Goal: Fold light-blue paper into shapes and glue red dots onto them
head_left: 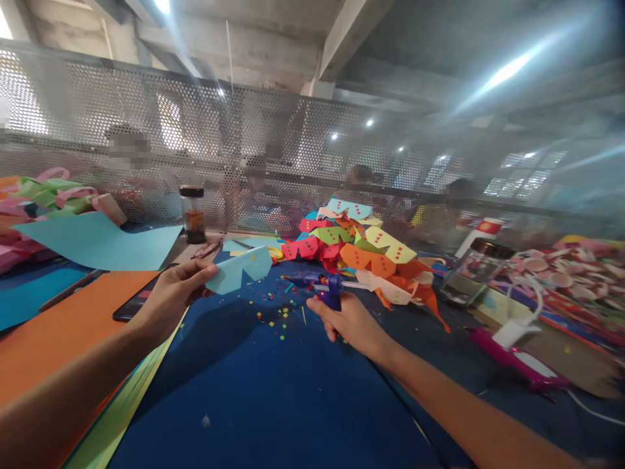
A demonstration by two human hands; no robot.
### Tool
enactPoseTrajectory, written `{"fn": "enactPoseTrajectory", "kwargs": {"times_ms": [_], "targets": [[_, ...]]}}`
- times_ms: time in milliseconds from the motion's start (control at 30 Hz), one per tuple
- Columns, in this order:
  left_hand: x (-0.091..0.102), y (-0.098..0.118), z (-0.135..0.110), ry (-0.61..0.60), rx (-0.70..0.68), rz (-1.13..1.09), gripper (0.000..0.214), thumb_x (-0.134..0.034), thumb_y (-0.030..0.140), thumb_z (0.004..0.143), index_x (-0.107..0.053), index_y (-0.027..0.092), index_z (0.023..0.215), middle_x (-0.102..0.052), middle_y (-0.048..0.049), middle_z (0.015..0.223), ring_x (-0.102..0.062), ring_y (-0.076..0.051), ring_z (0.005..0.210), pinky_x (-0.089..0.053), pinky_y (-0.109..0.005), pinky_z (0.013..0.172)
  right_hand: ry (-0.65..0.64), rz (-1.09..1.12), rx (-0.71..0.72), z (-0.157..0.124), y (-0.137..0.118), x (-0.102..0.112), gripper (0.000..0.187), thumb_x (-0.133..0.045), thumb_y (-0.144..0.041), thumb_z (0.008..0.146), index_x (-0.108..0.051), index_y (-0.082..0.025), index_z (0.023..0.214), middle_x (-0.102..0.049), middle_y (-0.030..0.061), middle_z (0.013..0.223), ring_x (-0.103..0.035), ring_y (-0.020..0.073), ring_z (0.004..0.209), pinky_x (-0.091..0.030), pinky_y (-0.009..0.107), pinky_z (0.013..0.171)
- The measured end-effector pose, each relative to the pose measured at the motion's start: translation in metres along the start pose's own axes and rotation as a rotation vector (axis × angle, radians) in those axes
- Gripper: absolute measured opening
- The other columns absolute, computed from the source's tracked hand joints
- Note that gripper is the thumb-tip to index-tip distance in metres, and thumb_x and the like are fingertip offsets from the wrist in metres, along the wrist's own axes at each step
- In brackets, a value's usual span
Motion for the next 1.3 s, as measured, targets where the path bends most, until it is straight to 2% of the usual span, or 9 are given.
{"fn": "enactPoseTrajectory", "kwargs": {"times_ms": [100, 167, 333, 500, 700, 933, 1300], "targets": [[0.000, -0.003, 0.000, -0.016, 0.006, 0.006, 0.028, -0.087, 0.039, 0.066, -0.072, 0.017, 0.076, -0.066, 0.0011, 0.074, -0.059, -0.009, 0.064, -0.051, -0.015, 0.057, 0.063, -0.002, 0.002, -0.008, -0.005, 0.004, 0.051, -0.050, -0.058, 0.093, -0.047, -0.022, 0.057, -0.052, -0.0029, 0.042, -0.054, 0.0128, 0.045, -0.044, 0.026, 0.057], [-0.001, -0.003, -0.002, -0.028, 0.010, 0.018, 0.029, -0.087, 0.040, 0.066, -0.071, 0.017, 0.075, -0.065, 0.0017, 0.073, -0.058, -0.008, 0.062, -0.051, -0.015, 0.056, 0.080, 0.020, 0.017, -0.011, -0.007, 0.002, 0.052, -0.049, -0.059, 0.093, -0.048, -0.022, 0.056, -0.052, -0.0023, 0.043, -0.054, 0.0129, 0.046, -0.045, 0.027, 0.058], [-0.008, 0.000, -0.008, -0.033, 0.030, 0.057, 0.031, -0.088, 0.040, 0.063, -0.070, 0.016, 0.072, -0.064, 0.0013, 0.072, -0.058, -0.009, 0.061, -0.051, -0.017, 0.055, 0.062, 0.017, 0.044, -0.018, -0.013, -0.007, 0.043, -0.052, -0.061, 0.091, -0.055, -0.023, 0.072, -0.051, -0.0048, 0.045, -0.054, 0.0138, 0.045, -0.046, 0.028, 0.054], [-0.012, -0.002, -0.011, -0.050, 0.066, 0.080, 0.031, -0.088, 0.041, 0.063, -0.070, 0.017, 0.072, -0.064, 0.0018, 0.068, -0.059, -0.010, 0.058, -0.052, -0.018, 0.056, 0.083, -0.060, 0.091, -0.023, -0.022, -0.009, 0.034, -0.056, -0.056, 0.089, -0.056, -0.024, 0.078, -0.049, -0.0062, 0.045, -0.050, 0.0133, 0.040, -0.043, 0.029, 0.050], [-0.011, -0.005, -0.011, -0.073, 0.078, 0.090, 0.032, -0.087, 0.042, 0.066, -0.069, 0.017, 0.074, -0.064, 0.0022, 0.067, -0.057, -0.008, 0.055, -0.050, -0.016, 0.052, 0.065, -0.081, 0.132, -0.024, -0.020, -0.009, 0.027, -0.057, -0.051, 0.091, -0.054, -0.025, 0.087, -0.054, -0.0056, 0.053, -0.052, 0.0134, 0.046, -0.040, 0.026, 0.047], [-0.010, -0.007, -0.009, -0.101, 0.062, 0.114, 0.030, -0.086, 0.042, 0.068, -0.069, 0.018, 0.075, -0.062, 0.0032, 0.067, -0.056, -0.008, 0.058, -0.051, -0.015, 0.055, 0.070, -0.092, 0.164, -0.024, -0.016, -0.013, 0.029, -0.057, -0.047, 0.092, -0.047, -0.024, 0.077, -0.048, -0.0068, 0.055, -0.046, 0.0106, 0.046, -0.034, 0.024, 0.045], [-0.011, -0.007, -0.011, -0.098, 0.074, 0.125, 0.034, -0.087, 0.045, 0.066, -0.069, 0.017, 0.075, -0.059, 0.0032, 0.068, -0.051, -0.008, 0.059, -0.048, -0.015, 0.054, 0.104, -0.140, 0.228, -0.023, -0.015, -0.013, 0.030, -0.057, -0.046, 0.092, -0.045, -0.023, 0.076, -0.049, -0.0066, 0.058, -0.043, 0.0090, 0.046, -0.033, 0.022, 0.045]]}}
Point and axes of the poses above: each hand's wrist, its own z-axis towards the middle knuckle, its own x-axis out of the back of the hand, y = z × x, the point moved 1 cm from there along z, towards the middle knuckle
